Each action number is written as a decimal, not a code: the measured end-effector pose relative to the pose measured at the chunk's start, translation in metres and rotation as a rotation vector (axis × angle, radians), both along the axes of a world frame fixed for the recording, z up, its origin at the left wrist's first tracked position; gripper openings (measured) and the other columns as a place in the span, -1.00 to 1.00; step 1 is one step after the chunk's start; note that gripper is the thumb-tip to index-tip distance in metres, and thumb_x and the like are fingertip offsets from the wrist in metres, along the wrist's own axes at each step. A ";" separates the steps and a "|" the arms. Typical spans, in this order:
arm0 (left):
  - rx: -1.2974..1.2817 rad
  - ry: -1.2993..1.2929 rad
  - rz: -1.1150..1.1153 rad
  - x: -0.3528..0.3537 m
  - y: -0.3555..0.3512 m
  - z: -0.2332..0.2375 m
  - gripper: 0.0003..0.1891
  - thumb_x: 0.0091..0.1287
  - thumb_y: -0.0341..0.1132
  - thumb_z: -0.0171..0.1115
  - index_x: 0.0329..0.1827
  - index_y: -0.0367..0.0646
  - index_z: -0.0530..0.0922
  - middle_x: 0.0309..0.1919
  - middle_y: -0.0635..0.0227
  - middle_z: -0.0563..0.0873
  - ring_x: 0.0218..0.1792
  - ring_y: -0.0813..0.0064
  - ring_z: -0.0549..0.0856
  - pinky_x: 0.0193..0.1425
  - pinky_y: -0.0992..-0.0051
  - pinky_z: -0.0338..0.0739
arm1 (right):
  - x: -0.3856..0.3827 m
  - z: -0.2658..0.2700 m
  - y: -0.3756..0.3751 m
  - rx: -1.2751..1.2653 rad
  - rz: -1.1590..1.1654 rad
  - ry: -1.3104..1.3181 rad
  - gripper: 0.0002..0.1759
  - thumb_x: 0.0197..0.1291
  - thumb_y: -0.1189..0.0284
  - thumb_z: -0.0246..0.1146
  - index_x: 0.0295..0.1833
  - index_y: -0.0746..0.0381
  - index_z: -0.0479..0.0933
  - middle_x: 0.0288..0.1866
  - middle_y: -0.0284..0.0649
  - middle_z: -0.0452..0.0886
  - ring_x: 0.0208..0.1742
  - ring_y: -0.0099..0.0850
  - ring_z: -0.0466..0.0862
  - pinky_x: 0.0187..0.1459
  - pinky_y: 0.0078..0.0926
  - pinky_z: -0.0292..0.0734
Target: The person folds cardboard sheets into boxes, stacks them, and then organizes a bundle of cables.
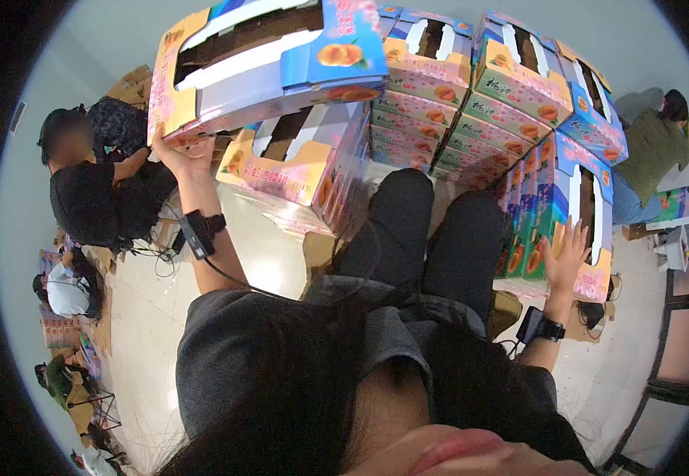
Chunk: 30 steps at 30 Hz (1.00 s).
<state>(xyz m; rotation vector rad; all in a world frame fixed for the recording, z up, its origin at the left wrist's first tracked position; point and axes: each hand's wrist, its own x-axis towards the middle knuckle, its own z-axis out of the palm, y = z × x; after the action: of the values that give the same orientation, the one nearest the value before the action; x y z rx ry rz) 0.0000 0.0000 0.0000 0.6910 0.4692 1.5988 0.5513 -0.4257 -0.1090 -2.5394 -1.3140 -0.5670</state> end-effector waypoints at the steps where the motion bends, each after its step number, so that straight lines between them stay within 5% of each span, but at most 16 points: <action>1: -0.017 -0.049 0.031 0.016 -0.014 0.006 -0.21 0.10 0.10 0.22 0.32 -0.11 0.19 0.25 0.15 0.33 0.17 0.20 0.45 0.11 0.06 0.43 | -0.010 0.014 0.006 0.026 0.027 -0.075 -0.17 0.10 0.12 0.32 0.45 0.11 0.18 0.45 -0.03 0.20 0.50 -0.07 0.10 0.39 0.15 -0.04; 2: -0.035 -0.099 0.059 0.031 -0.024 0.012 -0.22 0.07 0.11 0.23 0.28 -0.16 0.22 0.17 0.12 0.41 0.14 0.22 0.45 0.08 0.12 0.46 | -0.021 0.028 0.013 0.051 0.051 -0.151 -0.20 0.11 0.15 0.31 0.43 0.18 0.21 0.44 -0.02 0.23 0.49 -0.06 0.13 0.40 0.11 -0.03; 7: -0.237 -0.227 0.016 0.078 -0.052 0.014 -0.23 0.01 0.17 0.25 0.12 -0.26 0.31 0.01 0.13 0.38 0.00 0.20 0.47 0.09 0.12 0.46 | -0.088 0.089 0.040 0.356 0.476 0.529 -0.23 0.18 0.16 0.23 0.42 0.28 0.18 0.44 -0.03 0.22 0.50 -0.14 0.13 0.43 -0.26 0.01; 10: -0.350 -0.255 -0.047 0.121 -0.086 0.017 -0.23 0.02 0.18 0.26 0.18 -0.20 0.35 0.05 0.12 0.42 0.05 0.15 0.48 0.16 0.05 0.44 | -0.103 0.105 0.050 0.425 0.711 0.811 -0.11 0.21 0.06 0.16 0.51 0.25 -0.02 0.53 -0.09 0.06 0.51 -0.22 0.10 0.43 -0.16 -0.02; 13: -0.268 -0.213 -0.181 0.156 -0.116 0.006 -0.21 0.05 0.18 0.22 0.18 -0.28 0.29 0.11 0.03 0.33 0.09 0.10 0.44 0.22 0.00 0.34 | -0.124 0.101 0.061 0.510 0.850 1.135 0.18 0.08 -0.18 0.19 0.54 0.18 -0.32 0.54 0.04 -0.05 0.52 -0.08 0.06 0.38 -0.10 0.07; 16: -0.463 -0.177 -0.150 0.178 -0.133 -0.018 -0.24 0.12 0.18 0.13 0.21 -0.27 0.32 0.10 0.06 0.42 0.13 0.10 0.43 0.21 0.02 0.36 | -0.148 0.080 0.070 0.708 0.935 1.408 0.35 0.00 -0.22 0.25 0.48 0.05 -0.64 0.54 0.05 -0.15 0.52 -0.01 0.02 0.33 0.04 0.14; 21: -0.231 -0.049 -0.275 0.196 -0.169 -0.055 -0.34 0.22 0.09 0.07 0.26 -0.20 0.31 0.09 0.18 0.51 0.10 0.29 0.53 0.16 0.18 0.46 | -0.171 0.056 0.082 1.092 0.755 1.896 -0.21 0.24 -0.08 0.11 0.43 0.05 0.03 0.39 -0.11 0.18 0.44 -0.15 0.18 0.37 0.13 0.12; 30: -0.075 0.022 -0.259 0.186 -0.182 -0.125 -0.28 0.19 0.08 0.10 0.34 -0.15 0.23 0.27 0.24 0.42 0.29 0.31 0.43 0.29 0.25 0.40 | -0.165 0.041 0.080 1.091 0.454 2.054 -0.22 0.17 0.05 0.22 0.41 0.12 0.10 0.35 -0.14 0.27 0.39 -0.21 0.27 0.37 0.05 0.10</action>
<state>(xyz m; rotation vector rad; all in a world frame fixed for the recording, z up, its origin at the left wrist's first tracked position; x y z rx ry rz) 0.1860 -0.1816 -0.1252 0.6841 0.4346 1.3258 0.3860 -0.3453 -0.0683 -0.7559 -0.3188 0.9665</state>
